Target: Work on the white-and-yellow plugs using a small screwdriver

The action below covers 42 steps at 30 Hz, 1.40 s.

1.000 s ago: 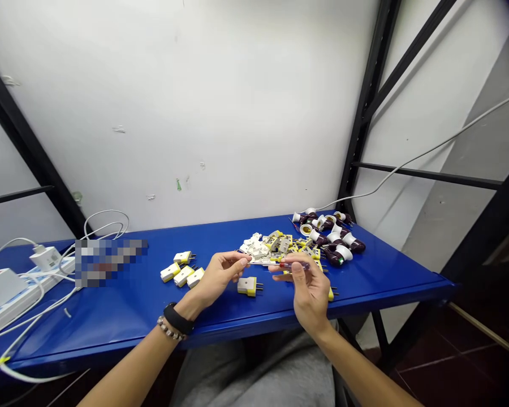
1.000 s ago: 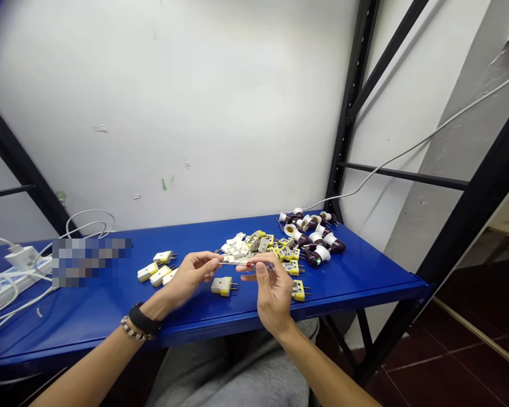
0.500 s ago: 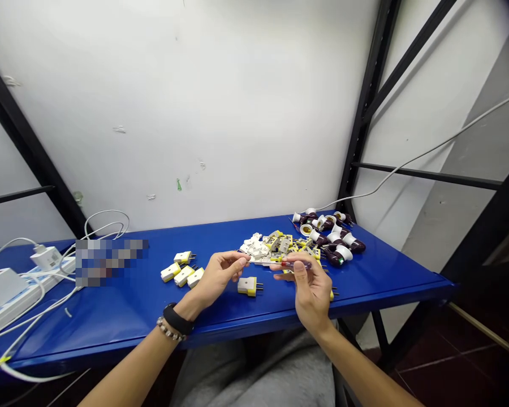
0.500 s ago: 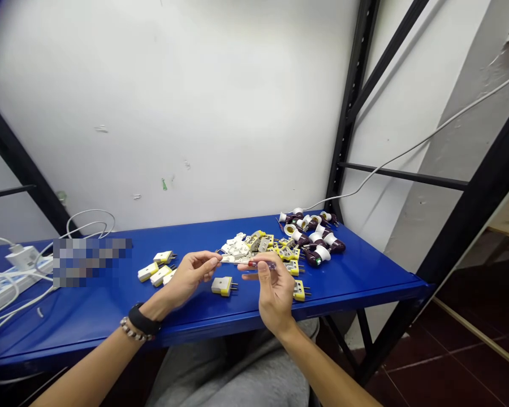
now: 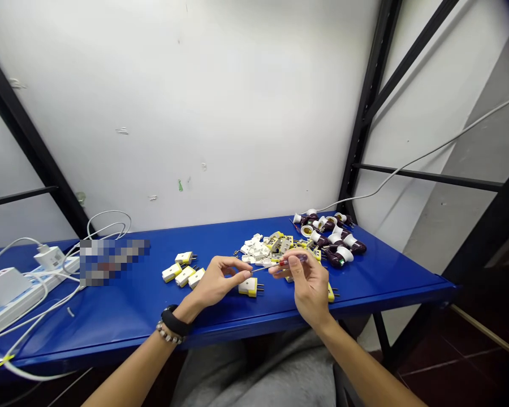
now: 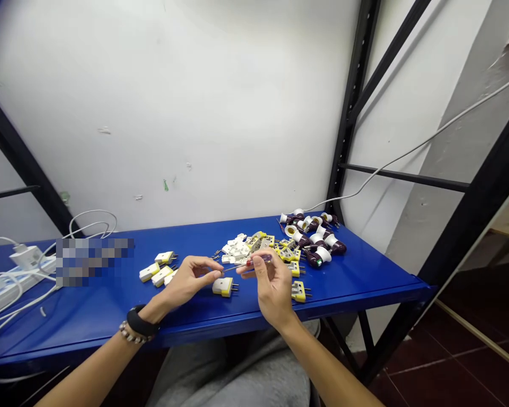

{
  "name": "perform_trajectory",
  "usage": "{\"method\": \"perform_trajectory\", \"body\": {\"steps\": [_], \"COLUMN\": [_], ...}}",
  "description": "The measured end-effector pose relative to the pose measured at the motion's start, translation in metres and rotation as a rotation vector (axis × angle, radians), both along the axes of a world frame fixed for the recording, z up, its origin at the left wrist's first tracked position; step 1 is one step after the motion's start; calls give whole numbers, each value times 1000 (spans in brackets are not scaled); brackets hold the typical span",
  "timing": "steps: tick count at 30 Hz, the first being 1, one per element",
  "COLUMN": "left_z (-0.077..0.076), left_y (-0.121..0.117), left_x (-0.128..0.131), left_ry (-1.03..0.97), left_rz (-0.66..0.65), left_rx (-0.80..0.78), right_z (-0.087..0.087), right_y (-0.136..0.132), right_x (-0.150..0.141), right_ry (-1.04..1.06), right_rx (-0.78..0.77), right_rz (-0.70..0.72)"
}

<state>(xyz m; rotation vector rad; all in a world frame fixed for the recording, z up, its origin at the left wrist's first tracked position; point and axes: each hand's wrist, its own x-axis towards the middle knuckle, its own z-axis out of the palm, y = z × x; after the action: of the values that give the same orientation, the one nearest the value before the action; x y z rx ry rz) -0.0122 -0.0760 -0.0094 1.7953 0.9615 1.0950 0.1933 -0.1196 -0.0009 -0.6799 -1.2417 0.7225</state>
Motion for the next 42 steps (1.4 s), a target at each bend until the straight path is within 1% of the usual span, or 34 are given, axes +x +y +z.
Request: {"method": "perform_trajectory", "body": {"steps": [3,5,8,10,14,18,21,25,28,30,34,37,39,42], "left_z": [3,4,2,-1,-4,-5,-4,-3,-3,-2,0,2,2,0], "left_y": [-3,-5,-4,-2,1,1,0,0,-1,-2,-2,-2,-2,-3], "left_x": [-3,-4,-4,-5,-6,-8,-7,-3,-2,-3,-5,-7,-7,-6], "left_ry": [163,237,297,316,328,341,331,300,295,295,316,359,379,374], "left_rz": [-11,-27,-31,-22,13,24,33,7,-10,-29,-68,-69,-55,-45], "left_rx": [103,161,242,273,280,273,263,228,207,214,252,296,321,323], "right_z": [8,13,20,23,29,34,36,37,37,36,32,27,23,20], "right_y": [8,16,29,36,42,43,45,47,48,47,47,47,46,46], "right_x": [-2,-4,-8,-12,-18,-24,-28,-32,-33,-33,-33,-33,-34,-34], "right_ry": [-74,-139,-251,-316,-411,-506,-560,-613,-614,-611,-560,-498,-494,-525], "right_rx": [-54,-92,-125,-126,-100,-52,-12,33,19,7,-37,-54,-37,-4], "right_rz": [100,162,232,253,254,269,230,157,128,139,219,281,265,169]}}
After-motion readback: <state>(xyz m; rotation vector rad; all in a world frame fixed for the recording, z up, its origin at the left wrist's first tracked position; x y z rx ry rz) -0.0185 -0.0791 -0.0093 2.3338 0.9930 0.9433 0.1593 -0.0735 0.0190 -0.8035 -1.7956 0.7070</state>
